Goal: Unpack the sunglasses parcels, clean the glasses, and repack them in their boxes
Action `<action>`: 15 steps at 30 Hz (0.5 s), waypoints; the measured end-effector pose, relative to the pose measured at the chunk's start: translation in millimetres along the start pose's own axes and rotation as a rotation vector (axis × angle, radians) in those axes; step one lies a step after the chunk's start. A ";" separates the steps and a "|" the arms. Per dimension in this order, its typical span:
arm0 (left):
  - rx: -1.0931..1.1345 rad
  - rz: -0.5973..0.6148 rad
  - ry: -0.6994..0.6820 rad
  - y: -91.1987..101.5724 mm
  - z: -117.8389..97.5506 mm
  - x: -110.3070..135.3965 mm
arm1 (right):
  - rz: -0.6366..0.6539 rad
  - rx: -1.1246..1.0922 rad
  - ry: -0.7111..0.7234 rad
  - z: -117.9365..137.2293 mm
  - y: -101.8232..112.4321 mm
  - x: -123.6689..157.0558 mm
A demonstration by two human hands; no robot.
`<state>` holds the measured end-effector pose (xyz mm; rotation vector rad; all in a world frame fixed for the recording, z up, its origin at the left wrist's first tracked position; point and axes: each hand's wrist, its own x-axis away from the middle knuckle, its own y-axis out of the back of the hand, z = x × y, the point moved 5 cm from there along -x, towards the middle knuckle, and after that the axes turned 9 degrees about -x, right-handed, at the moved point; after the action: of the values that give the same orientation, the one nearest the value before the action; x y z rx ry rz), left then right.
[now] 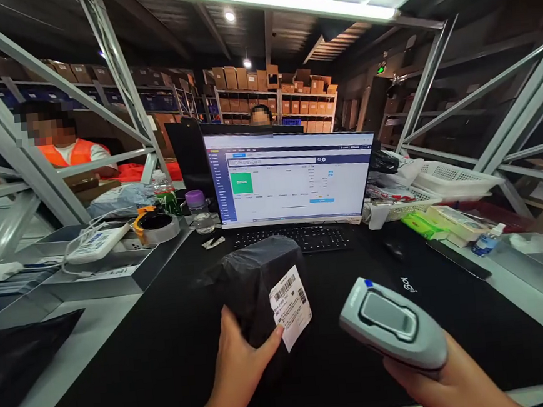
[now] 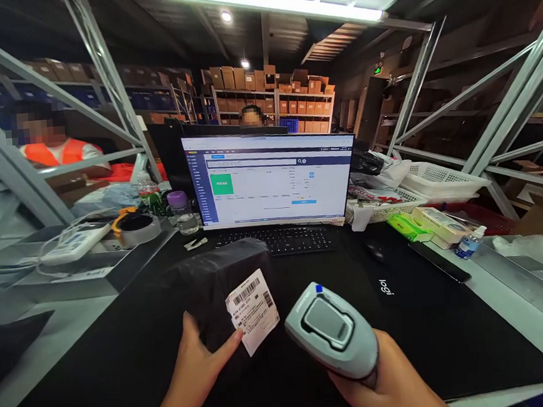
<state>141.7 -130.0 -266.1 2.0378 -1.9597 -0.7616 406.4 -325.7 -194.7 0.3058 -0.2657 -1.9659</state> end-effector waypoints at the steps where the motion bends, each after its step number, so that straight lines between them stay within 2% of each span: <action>1: -0.008 -0.004 -0.013 -0.1 -0.5 0.4 | 0.016 -0.015 -0.008 3.4 -9.0 -1.9; 4: -0.049 0.006 0.008 -1.5 0.7 0.4 | 0.060 -0.058 0.005 9.5 -20.6 -8.0; 8: -0.074 0.022 0.030 -1.9 -0.1 -0.1 | 0.159 -0.060 0.049 17.2 -25.1 -9.6; 12: -0.032 0.029 0.008 -0.2 -3.7 0.2 | 0.094 -0.041 0.028 9.4 -17.9 -3.9; 15: 0.017 0.031 0.044 0.7 -2.3 -0.6 | -0.050 -0.018 -0.017 -1.8 -0.9 0.6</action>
<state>142.2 -129.9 -263.7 2.0116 -1.9758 -0.6893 406.0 -326.0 -196.7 0.2864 -0.2535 -2.0202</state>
